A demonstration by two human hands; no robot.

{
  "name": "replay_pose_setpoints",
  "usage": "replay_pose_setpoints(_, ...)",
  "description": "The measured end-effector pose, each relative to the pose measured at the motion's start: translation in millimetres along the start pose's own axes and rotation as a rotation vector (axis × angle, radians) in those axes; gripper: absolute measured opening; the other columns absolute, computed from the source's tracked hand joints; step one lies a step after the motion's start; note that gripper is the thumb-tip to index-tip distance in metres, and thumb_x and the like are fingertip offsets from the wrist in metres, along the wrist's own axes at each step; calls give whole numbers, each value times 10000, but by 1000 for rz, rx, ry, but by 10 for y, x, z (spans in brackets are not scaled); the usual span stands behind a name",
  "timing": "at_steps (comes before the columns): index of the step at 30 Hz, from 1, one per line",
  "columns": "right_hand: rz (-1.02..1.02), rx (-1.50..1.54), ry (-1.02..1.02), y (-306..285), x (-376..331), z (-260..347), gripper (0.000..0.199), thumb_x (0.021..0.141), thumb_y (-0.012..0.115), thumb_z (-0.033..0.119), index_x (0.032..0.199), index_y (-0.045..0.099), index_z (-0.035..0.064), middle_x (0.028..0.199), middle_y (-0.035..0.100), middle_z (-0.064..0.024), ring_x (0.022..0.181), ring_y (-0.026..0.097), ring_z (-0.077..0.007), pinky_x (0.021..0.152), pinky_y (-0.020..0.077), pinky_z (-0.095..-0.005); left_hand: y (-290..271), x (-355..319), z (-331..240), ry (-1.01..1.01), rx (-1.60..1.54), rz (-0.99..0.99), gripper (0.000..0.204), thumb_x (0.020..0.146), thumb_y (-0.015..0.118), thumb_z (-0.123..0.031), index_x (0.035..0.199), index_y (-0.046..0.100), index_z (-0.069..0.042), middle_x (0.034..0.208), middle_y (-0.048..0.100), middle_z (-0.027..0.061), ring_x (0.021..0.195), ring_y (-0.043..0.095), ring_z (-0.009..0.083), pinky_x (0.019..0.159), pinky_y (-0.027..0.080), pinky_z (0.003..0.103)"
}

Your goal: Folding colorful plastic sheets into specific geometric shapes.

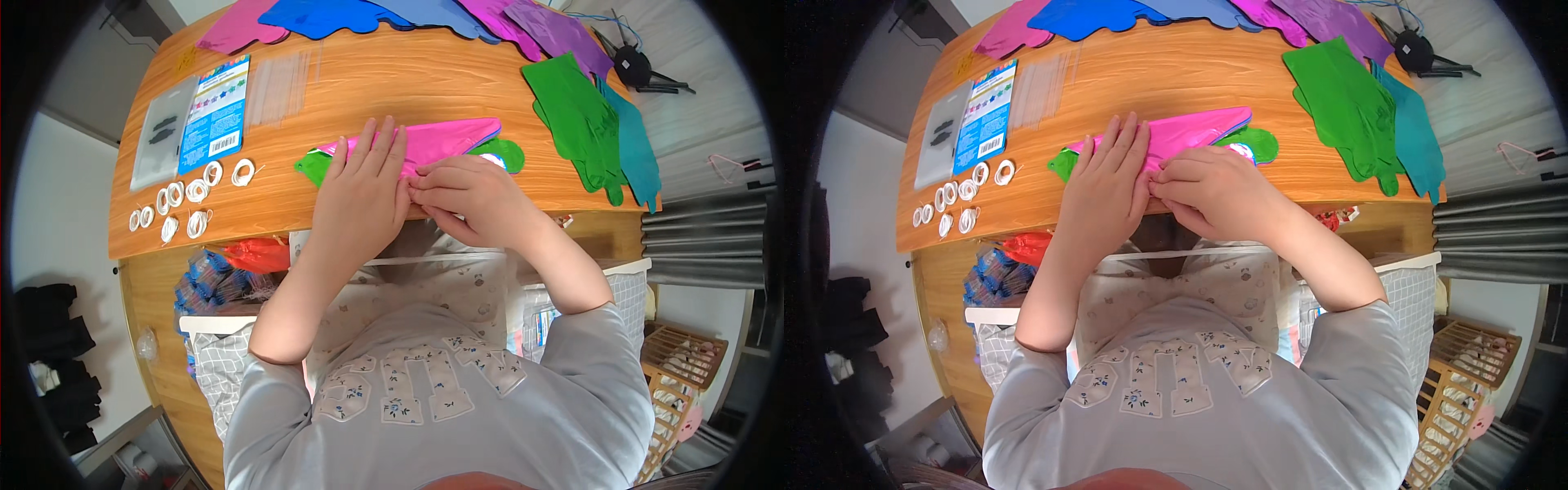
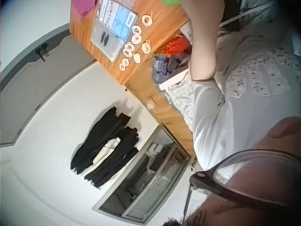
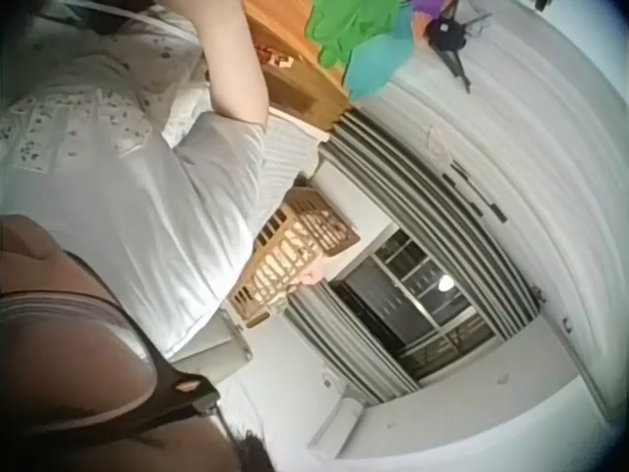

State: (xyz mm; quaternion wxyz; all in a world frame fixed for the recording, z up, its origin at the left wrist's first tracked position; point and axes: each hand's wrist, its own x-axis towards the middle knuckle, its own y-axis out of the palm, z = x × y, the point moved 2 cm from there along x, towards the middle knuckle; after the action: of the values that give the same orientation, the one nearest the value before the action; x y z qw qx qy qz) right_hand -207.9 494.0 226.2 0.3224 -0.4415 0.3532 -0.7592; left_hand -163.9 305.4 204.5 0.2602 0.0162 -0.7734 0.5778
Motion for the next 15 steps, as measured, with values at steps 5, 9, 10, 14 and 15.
replay_pose_setpoints(5,-4,38,6,-7,0,-8,223,833,729,28,1055,750,38,1075,746,-92,1053,711,-309,854,575,-428,37,4,18,-4,26,30,536,1011,527,-249,1490,501,-12,1553,490,187,1456,421,408,1194,322,560)
replay_pose_setpoints(9,-6,86,38,-25,23,3,228,838,721,23,1063,751,41,1059,749,-111,1026,717,-319,847,576,-429,-14,5,-19,-29,127,45,527,1014,526,-257,1503,504,-65,1547,501,171,1433,418,477,1175,336,590)
replay_pose_setpoints(10,-4,108,53,-28,31,6,229,840,718,22,1066,752,41,1052,750,-118,1016,719,-323,845,576,-430,-27,6,-24,-44,173,53,520,1020,520,-253,1515,500,-95,1551,498,164,1426,414,504,1169,340,600)
replay_pose_setpoints(14,-27,86,51,-38,20,19,216,849,707,15,1059,752,42,1027,750,-134,996,723,-327,843,577,-425,-9,-7,11,-45,82,11,511,1006,544,-288,1501,532,-157,1539,515,153,1393,427,540,1151,350,621)
replay_pose_setpoints(15,-27,87,46,-35,19,22,216,849,707,15,1059,752,42,1027,750,-134,996,723,-327,843,577,-425,-10,-10,17,-48,86,10,511,1006,544,-288,1501,532,-157,1539,515,153,1393,427,540,1151,350,621)
